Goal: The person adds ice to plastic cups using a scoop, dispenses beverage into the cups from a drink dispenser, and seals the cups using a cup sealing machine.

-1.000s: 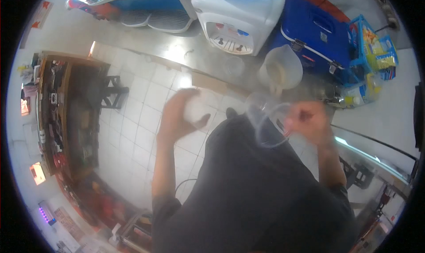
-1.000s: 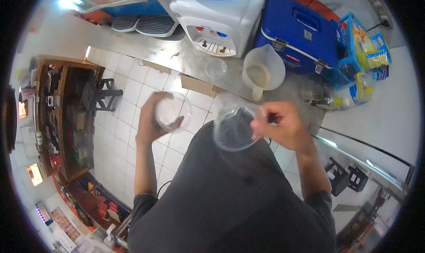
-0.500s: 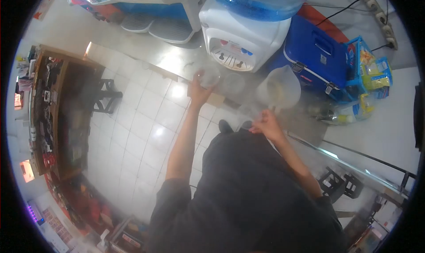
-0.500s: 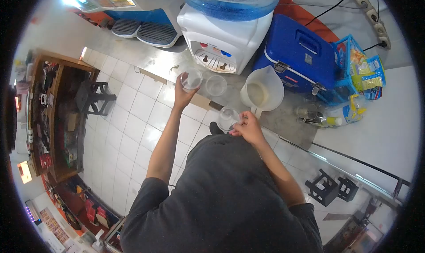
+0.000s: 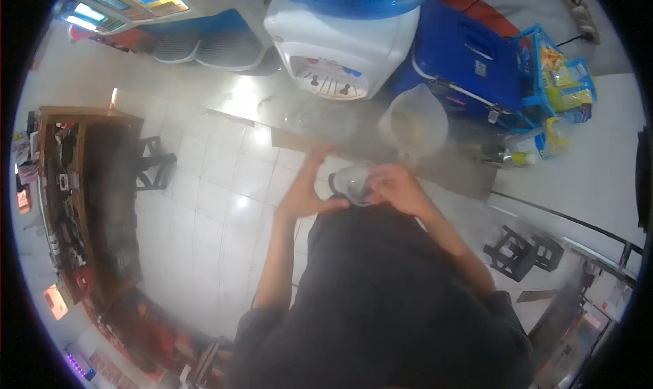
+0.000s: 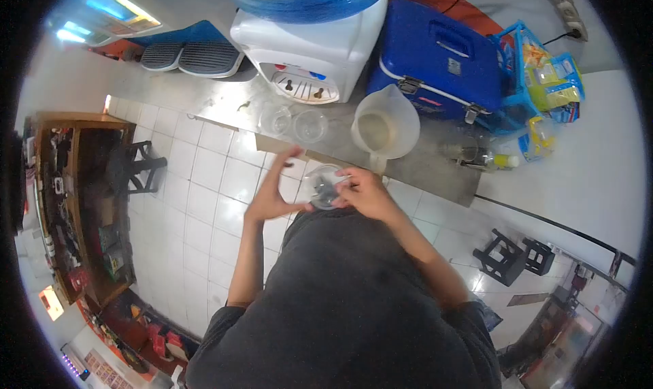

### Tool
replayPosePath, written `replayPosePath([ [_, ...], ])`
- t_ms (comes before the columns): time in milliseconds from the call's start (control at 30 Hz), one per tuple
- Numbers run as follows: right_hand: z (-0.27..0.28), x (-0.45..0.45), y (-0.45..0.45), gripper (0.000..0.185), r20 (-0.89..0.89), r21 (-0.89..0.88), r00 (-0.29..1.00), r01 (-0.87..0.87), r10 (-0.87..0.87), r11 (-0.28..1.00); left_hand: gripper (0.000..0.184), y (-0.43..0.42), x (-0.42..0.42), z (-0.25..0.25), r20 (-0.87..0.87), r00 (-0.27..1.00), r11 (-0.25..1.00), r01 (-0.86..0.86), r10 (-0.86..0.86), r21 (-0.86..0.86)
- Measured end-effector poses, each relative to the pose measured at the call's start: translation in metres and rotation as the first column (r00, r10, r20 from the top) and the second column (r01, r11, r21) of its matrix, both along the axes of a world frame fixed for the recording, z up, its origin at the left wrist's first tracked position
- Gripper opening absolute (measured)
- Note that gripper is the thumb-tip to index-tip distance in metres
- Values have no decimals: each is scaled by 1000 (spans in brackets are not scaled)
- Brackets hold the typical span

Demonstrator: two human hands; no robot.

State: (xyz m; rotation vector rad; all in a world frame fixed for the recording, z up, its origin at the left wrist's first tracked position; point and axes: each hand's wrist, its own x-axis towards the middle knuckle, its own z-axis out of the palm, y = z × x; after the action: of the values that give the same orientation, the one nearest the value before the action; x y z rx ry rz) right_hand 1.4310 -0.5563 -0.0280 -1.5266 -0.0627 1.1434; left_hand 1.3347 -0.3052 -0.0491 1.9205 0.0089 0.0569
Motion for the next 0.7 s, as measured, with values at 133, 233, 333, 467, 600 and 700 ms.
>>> replayPosePath([
  [133,15,9,-7,37,232,-115,971,-26,53,993,85,-33,9,0,-47,993,992,106,-109,-62],
  [233,-6,17,-43,50,668,-392,743,300,45,870,74,-36,7,10,-47,998,997,40,-43,-68],
  [333,-35,36,-64,58,853,-251,486,700,-189,669,74,-27,-4,-5,-31,990,987,-136,134,-86],
  [467,-70,52,-65,54,869,-270,486,629,-98,729,81,-12,-9,-14,-61,993,994,-106,104,-30],
  [600,-72,72,-90,45,764,-310,632,535,-129,786,77,-12,-3,4,-73,993,995,-96,93,-41],
  [700,-38,60,-109,41,636,-260,694,605,-338,752,76,-12,0,12,-72,992,994,-109,107,-22],
])
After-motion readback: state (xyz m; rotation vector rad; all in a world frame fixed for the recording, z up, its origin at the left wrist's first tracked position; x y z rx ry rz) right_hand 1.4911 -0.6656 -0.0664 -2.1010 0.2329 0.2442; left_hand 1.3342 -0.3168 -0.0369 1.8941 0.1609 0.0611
